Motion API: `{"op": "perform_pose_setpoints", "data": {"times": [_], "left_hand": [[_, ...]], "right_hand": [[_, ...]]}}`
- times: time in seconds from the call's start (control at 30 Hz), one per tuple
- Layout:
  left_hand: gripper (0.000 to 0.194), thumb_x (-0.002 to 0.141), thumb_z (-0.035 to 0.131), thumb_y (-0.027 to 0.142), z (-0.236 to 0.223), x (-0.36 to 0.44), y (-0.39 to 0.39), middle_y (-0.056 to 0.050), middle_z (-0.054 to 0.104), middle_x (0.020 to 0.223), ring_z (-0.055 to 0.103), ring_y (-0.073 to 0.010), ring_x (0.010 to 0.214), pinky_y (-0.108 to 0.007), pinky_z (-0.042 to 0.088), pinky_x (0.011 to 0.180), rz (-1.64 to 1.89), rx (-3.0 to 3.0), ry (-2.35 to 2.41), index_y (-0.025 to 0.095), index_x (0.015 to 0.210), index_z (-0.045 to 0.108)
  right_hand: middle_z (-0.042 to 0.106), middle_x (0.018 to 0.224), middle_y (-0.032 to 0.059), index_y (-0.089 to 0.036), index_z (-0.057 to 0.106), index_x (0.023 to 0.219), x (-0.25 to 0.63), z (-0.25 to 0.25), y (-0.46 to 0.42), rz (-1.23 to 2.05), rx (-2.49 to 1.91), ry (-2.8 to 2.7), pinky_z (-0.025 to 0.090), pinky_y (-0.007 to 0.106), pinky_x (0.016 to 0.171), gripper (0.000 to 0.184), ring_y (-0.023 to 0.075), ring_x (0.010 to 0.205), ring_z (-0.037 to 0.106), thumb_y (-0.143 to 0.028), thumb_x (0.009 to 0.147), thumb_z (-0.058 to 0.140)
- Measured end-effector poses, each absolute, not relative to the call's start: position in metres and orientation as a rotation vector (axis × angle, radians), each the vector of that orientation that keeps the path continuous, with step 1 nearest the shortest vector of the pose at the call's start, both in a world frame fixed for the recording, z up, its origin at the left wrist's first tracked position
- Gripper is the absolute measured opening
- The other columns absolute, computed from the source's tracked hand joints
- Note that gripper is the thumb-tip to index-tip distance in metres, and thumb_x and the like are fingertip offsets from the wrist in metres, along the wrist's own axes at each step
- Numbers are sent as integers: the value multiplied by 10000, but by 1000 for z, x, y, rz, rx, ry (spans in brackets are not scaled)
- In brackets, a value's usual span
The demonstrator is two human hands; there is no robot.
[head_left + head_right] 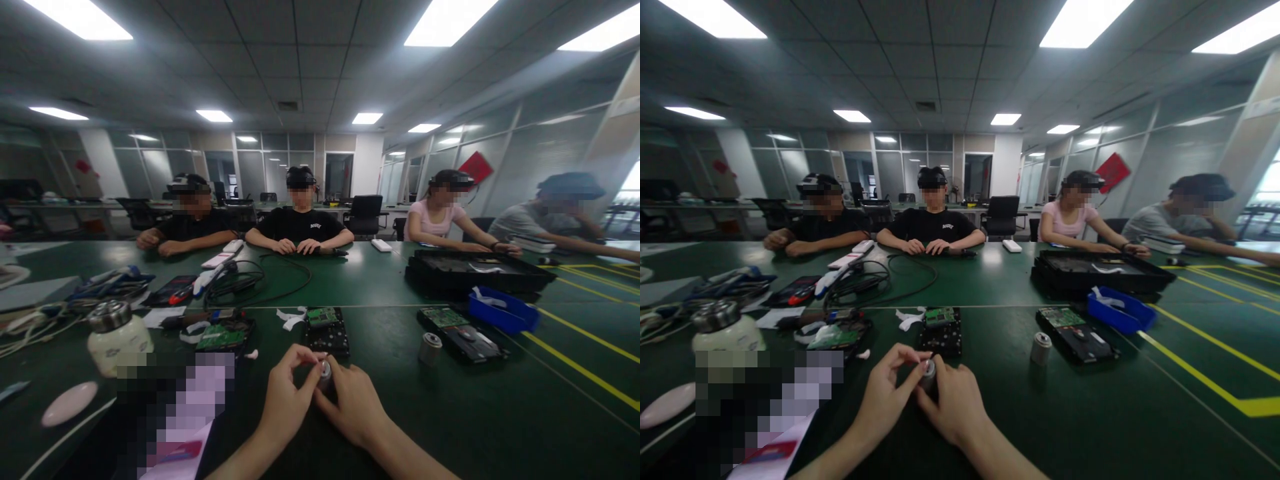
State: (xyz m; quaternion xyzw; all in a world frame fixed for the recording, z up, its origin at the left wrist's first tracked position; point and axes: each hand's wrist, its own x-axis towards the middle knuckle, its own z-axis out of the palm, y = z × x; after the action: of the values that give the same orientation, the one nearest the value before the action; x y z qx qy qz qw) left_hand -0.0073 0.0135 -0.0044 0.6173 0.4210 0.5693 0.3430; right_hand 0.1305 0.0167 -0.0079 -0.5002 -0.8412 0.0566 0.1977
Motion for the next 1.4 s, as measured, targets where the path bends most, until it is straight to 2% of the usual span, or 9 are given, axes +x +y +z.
{"op": "perform_pose_setpoints", "data": {"times": [0.23,0.6,0.73,0.87,0.93,1.03,1.13,1.27,1.4], "left_hand": [[175,733,631,214,-6,-6,18,-60,711,876,651,-199,937,-334,496,852,1448,1413,1008,194,659,473],[141,751,603,218,-6,-7,15,-45,676,834,634,-187,872,-339,476,838,1436,1563,1064,185,660,501],[81,732,616,227,-1,-10,14,-41,666,886,613,-203,922,-366,449,873,1431,1669,1195,190,739,544],[144,709,641,264,5,-13,14,-27,656,812,616,-210,840,-388,450,833,1405,1720,1379,194,819,580],[125,738,612,251,7,-13,12,-41,661,885,606,-209,909,-389,433,876,1347,1758,1321,198,851,605],[252,745,599,215,8,-11,9,-52,608,1111,536,-213,1079,-396,372,971,1322,1851,1245,232,996,608],[364,711,634,227,6,-11,10,-45,620,1054,544,-222,1043,-419,379,952,1399,1875,1349,241,1067,560],[235,727,624,246,5,-11,14,-20,662,895,578,-223,961,-436,379,928,1373,1852,1415,222,953,567],[165,796,535,237,6,-11,11,-45,646,1047,553,-218,1042,-408,370,936,1348,1838,1351,225,954,583]], "right_hand": [[665,862,44,-185,477,987,130,-6,16,167,-1418,-2362,331,282,664,206,204,726,610,-338,851,450],[663,867,59,-171,487,1002,131,-5,17,188,-1417,-2383,343,280,685,235,210,751,613,-344,848,445],[657,842,46,-181,489,978,131,-3,15,196,-1399,-2384,345,276,664,218,206,729,607,-352,855,434],[656,845,46,-187,489,940,130,-3,16,195,-1413,-2370,344,275,662,204,199,715,601,-366,863,426],[655,847,45,-185,488,959,131,-4,17,198,-1410,-2377,345,274,667,205,195,714,599,-355,858,434],[654,883,53,-177,478,1013,132,-6,18,208,-1385,-2391,347,272,684,238,197,740,601,-334,835,463],[654,870,53,-179,484,977,132,-6,18,203,-1390,-2392,342,269,681,216,197,736,601,-340,834,465],[655,821,42,-185,485,919,131,-4,17,185,-1413,-2382,337,266,659,190,191,697,595,-358,856,435],[663,845,40,-181,473,1008,131,-6,17,177,-1376,-2381,330,268,656,229,196,711,603,-340,845,452]]}}
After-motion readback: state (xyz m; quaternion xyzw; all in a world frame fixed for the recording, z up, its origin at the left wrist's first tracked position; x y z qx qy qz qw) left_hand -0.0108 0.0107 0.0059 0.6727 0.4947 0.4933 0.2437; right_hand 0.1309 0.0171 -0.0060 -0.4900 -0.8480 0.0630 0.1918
